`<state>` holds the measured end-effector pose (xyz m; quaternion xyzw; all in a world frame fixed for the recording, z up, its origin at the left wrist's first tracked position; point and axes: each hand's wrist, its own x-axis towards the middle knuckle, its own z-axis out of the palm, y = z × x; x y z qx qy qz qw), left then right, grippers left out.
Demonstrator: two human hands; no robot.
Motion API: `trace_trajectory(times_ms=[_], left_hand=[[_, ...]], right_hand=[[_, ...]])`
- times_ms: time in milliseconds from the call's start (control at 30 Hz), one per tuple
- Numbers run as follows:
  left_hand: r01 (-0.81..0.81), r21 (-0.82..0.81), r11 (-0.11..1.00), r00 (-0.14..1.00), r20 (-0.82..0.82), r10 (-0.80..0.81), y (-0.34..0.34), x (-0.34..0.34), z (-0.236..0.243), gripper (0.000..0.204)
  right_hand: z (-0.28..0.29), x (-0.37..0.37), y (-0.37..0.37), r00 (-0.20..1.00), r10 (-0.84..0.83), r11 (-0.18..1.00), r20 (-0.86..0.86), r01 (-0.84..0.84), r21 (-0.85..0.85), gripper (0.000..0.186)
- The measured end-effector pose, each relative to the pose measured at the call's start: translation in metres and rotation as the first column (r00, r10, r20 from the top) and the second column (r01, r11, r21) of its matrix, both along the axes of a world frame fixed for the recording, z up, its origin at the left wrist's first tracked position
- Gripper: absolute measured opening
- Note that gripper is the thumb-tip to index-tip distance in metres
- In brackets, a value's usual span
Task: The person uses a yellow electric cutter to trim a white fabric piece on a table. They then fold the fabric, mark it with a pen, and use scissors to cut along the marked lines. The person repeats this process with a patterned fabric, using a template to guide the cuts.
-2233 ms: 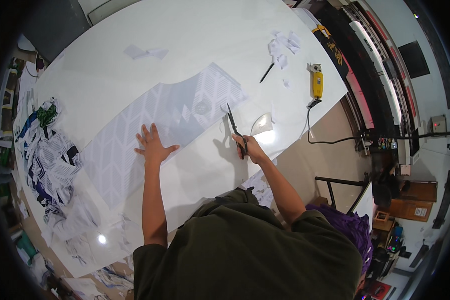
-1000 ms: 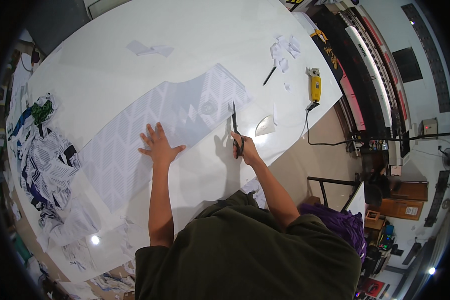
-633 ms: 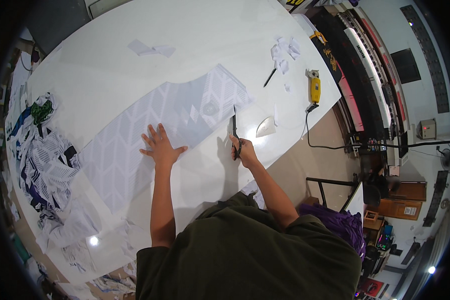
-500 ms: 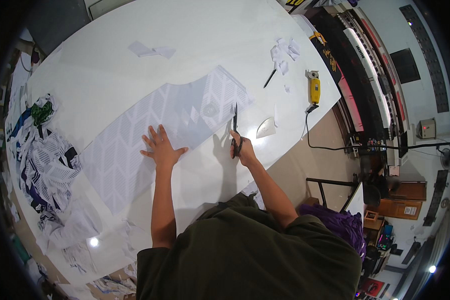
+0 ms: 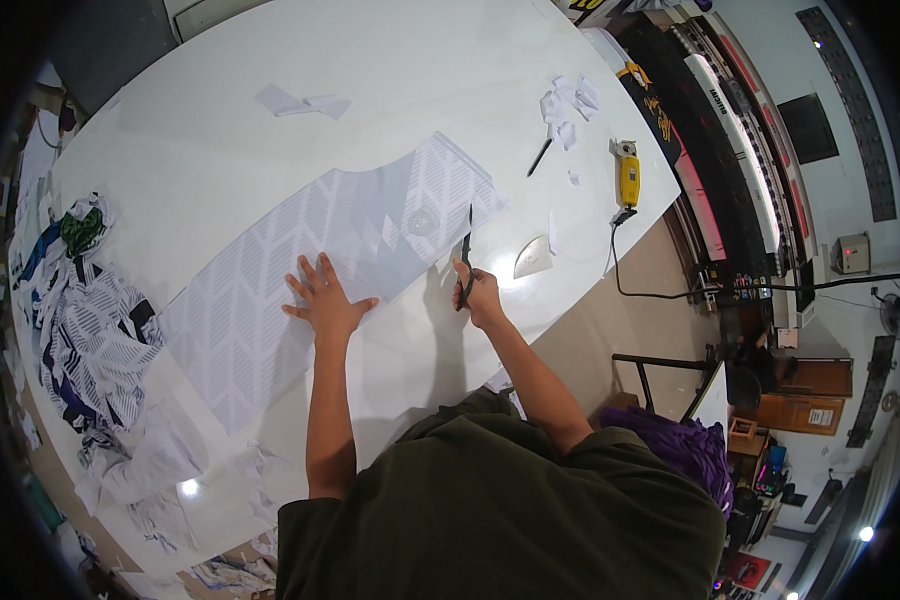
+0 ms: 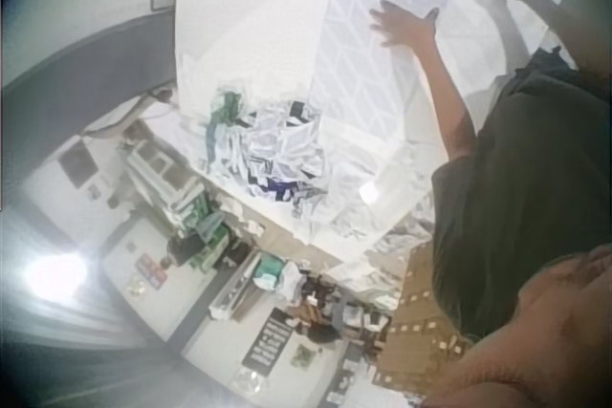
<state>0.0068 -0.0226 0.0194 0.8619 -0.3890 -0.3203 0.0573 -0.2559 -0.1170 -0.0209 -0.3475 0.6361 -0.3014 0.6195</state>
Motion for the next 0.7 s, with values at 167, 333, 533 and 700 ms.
trace_trajectory(times_ms=[167, 333, 533, 700], left_hand=[[-0.011, 0.014, 1.000, 1.000, 0.007, 0.011, -0.001, 0.001, 0.000, 0.138], [-0.013, 0.005, 1.000, 1.000, -0.002, 0.013, 0.000, 0.002, 0.000, 0.139], [-0.012, 0.004, 1.000, 1.000, -0.011, 0.012, -0.001, 0.001, 0.002, 0.139], [-0.012, 0.002, 1.000, 1.000, -0.004, 0.012, -0.001, 0.002, 0.006, 0.135]], right_hand=[[0.017, 0.016, -0.003, 0.996, -0.046, 0.998, 0.075, 0.042, 0.057, 0.047], [0.020, 0.023, -0.018, 0.990, -0.064, 0.998, 0.126, 0.060, 0.032, 0.048], [0.004, 0.032, -0.016, 0.987, -0.120, 0.993, 0.104, 0.120, 0.010, 0.047], [0.011, 0.040, -0.018, 0.973, -0.152, 0.988, 0.174, 0.146, 0.045, 0.045]])
